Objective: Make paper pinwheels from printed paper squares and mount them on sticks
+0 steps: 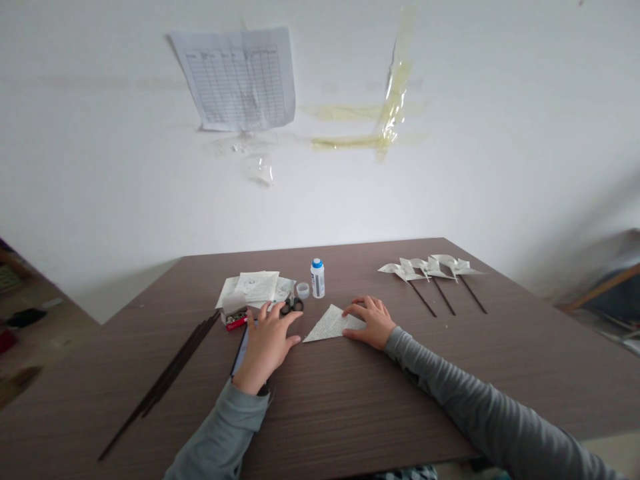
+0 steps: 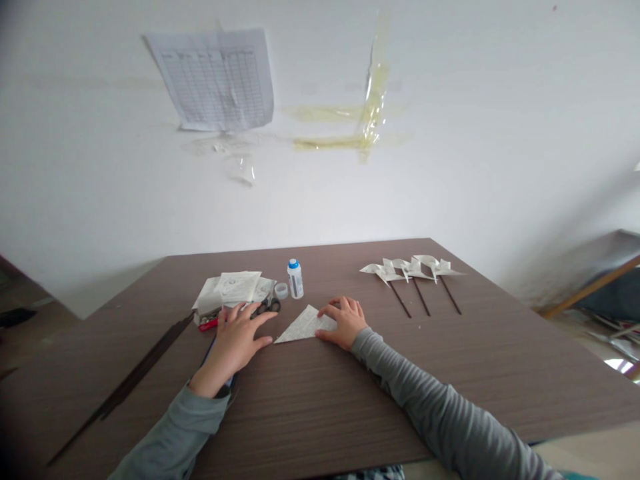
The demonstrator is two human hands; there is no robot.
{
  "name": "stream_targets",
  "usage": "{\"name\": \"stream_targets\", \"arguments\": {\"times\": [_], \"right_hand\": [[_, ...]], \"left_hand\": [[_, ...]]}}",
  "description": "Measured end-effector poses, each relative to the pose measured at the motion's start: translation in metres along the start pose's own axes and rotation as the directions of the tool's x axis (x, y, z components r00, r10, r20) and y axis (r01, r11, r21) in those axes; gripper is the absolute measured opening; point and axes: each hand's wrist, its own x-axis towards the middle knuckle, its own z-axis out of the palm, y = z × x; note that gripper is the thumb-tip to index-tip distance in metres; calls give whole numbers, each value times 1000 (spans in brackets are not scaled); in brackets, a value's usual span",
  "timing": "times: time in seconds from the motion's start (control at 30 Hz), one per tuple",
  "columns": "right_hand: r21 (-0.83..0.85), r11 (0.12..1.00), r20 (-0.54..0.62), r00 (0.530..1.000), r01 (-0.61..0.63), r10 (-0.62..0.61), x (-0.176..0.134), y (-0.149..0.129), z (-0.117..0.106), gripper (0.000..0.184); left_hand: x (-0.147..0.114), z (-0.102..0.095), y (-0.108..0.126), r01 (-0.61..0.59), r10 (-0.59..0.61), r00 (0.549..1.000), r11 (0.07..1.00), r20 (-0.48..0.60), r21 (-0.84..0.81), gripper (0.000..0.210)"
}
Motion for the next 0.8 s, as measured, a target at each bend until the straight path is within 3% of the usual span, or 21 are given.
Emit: {"name": "stream_targets", "arguments": {"times": [0.23,0.5,0.8], "right_hand": [[-13,1000,-4,1000,-2,2,1,-1,1,50],[-11,1000,-12,1000,0,0,1,-4,2,50],[-35,999,-51,999,12,-14,-3,-12,4,48]], "left_hand": [[5,2,5,-19,11,996,996,-88,-83,49],[-1,12,46,-120,109,991,979,-76,-165,37],[-1,11,50,-97,91,995,969,-40,-226,27]]}}
